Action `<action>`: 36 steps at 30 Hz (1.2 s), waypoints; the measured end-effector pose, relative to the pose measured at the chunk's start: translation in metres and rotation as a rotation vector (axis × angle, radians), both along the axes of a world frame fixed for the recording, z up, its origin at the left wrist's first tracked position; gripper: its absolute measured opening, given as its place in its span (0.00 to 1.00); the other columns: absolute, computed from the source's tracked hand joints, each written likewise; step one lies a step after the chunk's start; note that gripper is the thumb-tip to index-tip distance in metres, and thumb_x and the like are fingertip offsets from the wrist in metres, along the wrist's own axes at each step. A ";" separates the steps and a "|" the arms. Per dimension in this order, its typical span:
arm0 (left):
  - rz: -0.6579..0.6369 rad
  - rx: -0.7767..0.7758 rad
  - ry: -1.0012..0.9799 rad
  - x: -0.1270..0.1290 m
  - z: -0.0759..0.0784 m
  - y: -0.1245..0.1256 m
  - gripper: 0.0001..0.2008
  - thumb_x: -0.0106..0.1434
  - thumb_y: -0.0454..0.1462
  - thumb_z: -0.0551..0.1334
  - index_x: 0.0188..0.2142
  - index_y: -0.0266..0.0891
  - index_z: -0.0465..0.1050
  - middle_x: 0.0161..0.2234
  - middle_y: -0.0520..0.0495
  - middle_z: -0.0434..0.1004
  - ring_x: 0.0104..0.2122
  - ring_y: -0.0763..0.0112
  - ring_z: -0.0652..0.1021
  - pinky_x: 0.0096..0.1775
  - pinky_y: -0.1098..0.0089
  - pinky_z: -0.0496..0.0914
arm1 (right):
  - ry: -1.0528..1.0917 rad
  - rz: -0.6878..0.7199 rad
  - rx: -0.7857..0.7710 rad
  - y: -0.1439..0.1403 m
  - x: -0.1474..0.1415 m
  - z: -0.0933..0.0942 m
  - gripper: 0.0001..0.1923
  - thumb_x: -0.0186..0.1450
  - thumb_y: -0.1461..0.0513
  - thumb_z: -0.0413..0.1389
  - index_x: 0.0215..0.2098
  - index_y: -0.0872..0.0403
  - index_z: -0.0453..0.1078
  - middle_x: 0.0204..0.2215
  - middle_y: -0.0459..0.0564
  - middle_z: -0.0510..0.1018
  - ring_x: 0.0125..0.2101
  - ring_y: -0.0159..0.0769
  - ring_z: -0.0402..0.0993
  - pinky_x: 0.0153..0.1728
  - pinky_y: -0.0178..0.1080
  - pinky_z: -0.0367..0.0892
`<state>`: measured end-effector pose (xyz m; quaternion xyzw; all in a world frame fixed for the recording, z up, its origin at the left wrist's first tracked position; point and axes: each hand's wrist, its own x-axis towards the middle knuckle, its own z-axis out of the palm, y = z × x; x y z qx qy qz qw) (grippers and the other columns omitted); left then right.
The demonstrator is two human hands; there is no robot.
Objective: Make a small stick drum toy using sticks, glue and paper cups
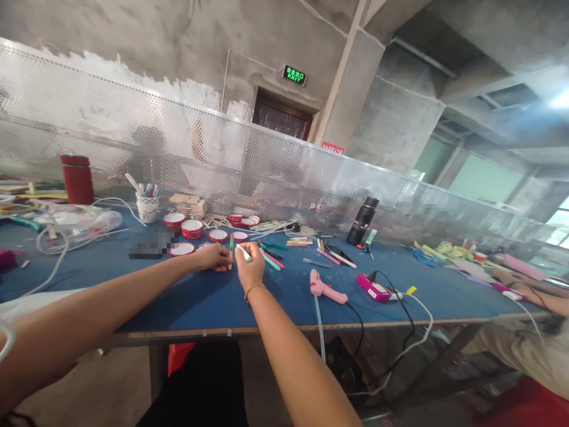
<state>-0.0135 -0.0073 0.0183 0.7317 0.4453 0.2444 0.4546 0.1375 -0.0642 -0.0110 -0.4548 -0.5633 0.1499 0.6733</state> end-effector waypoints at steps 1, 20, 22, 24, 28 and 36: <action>-0.012 0.000 0.002 -0.001 0.000 0.001 0.21 0.43 0.51 0.79 0.22 0.39 0.75 0.22 0.53 0.78 0.25 0.73 0.77 0.30 0.75 0.71 | 0.009 0.006 -0.003 0.001 0.000 0.000 0.12 0.61 0.51 0.57 0.33 0.50 0.71 0.29 0.45 0.76 0.32 0.38 0.72 0.38 0.39 0.69; 0.021 0.283 0.179 -0.003 -0.019 0.009 0.17 0.55 0.55 0.68 0.27 0.45 0.77 0.25 0.53 0.79 0.28 0.69 0.78 0.31 0.74 0.68 | 0.168 0.006 -0.086 0.012 0.001 -0.005 0.09 0.55 0.55 0.56 0.32 0.50 0.69 0.27 0.43 0.78 0.31 0.38 0.75 0.36 0.37 0.70; 0.028 0.276 0.178 -0.002 -0.021 0.013 0.17 0.56 0.54 0.68 0.27 0.45 0.77 0.25 0.52 0.79 0.28 0.69 0.79 0.32 0.75 0.67 | 0.152 -0.007 -0.069 0.013 0.003 -0.005 0.09 0.56 0.54 0.56 0.31 0.50 0.70 0.28 0.44 0.78 0.32 0.38 0.75 0.38 0.38 0.70; 0.042 0.291 0.188 -0.001 -0.023 0.015 0.15 0.58 0.52 0.67 0.27 0.44 0.77 0.25 0.52 0.79 0.27 0.70 0.78 0.31 0.74 0.67 | 0.142 -0.016 -0.040 0.013 0.004 -0.005 0.08 0.56 0.54 0.56 0.29 0.50 0.69 0.28 0.44 0.79 0.33 0.38 0.75 0.40 0.38 0.70; 0.058 0.326 0.204 -0.001 -0.022 0.012 0.13 0.60 0.48 0.66 0.27 0.44 0.77 0.24 0.52 0.79 0.26 0.70 0.78 0.31 0.74 0.66 | 0.174 -0.010 -0.042 0.011 0.003 -0.005 0.07 0.55 0.55 0.56 0.27 0.50 0.69 0.27 0.44 0.78 0.33 0.38 0.74 0.40 0.38 0.70; 0.066 0.248 0.141 -0.002 -0.021 0.008 0.15 0.57 0.51 0.69 0.25 0.43 0.77 0.24 0.52 0.79 0.27 0.71 0.79 0.32 0.75 0.69 | 0.157 0.042 -0.057 0.007 0.000 -0.004 0.06 0.56 0.55 0.55 0.26 0.49 0.66 0.24 0.43 0.77 0.31 0.38 0.74 0.38 0.38 0.70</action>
